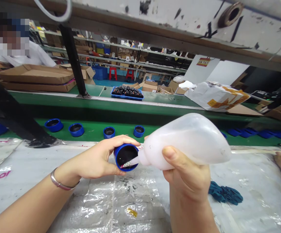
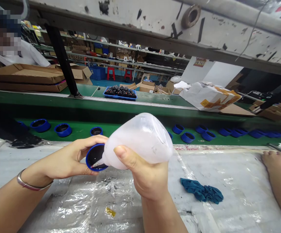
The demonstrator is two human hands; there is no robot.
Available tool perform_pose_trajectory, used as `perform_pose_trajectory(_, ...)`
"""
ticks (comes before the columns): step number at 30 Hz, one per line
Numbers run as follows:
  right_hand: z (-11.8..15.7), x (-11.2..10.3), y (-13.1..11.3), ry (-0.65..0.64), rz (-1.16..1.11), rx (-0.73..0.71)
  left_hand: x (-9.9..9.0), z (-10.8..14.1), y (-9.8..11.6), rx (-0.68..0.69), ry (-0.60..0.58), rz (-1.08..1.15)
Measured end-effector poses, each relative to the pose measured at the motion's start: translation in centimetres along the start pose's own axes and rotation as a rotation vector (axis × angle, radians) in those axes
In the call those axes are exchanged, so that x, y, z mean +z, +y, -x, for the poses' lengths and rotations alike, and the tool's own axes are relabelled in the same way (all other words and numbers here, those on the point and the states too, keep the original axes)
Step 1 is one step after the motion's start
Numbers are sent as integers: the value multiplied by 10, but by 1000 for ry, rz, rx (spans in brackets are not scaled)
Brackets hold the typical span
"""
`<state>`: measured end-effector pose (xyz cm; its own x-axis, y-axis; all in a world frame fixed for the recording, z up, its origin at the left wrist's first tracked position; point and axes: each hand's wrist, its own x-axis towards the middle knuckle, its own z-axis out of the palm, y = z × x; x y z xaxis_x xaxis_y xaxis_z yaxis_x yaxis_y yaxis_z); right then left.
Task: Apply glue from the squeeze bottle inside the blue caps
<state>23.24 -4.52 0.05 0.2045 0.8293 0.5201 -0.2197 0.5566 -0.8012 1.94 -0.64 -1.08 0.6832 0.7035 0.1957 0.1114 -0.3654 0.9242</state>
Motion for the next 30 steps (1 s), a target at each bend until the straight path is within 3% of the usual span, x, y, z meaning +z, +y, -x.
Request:
perform_pose_trajectory(10,-3,4,2,-37,-80,0,14,0,-14,-54,-40,256)
perform_pose_trajectory(15,-4,5,2,-51,-61,-54,17,-2,-13,-12,-47,197)
perform_pose_trajectory(30,-3,6,6,196,46,-165,16,-4,-11,-60,29,93)
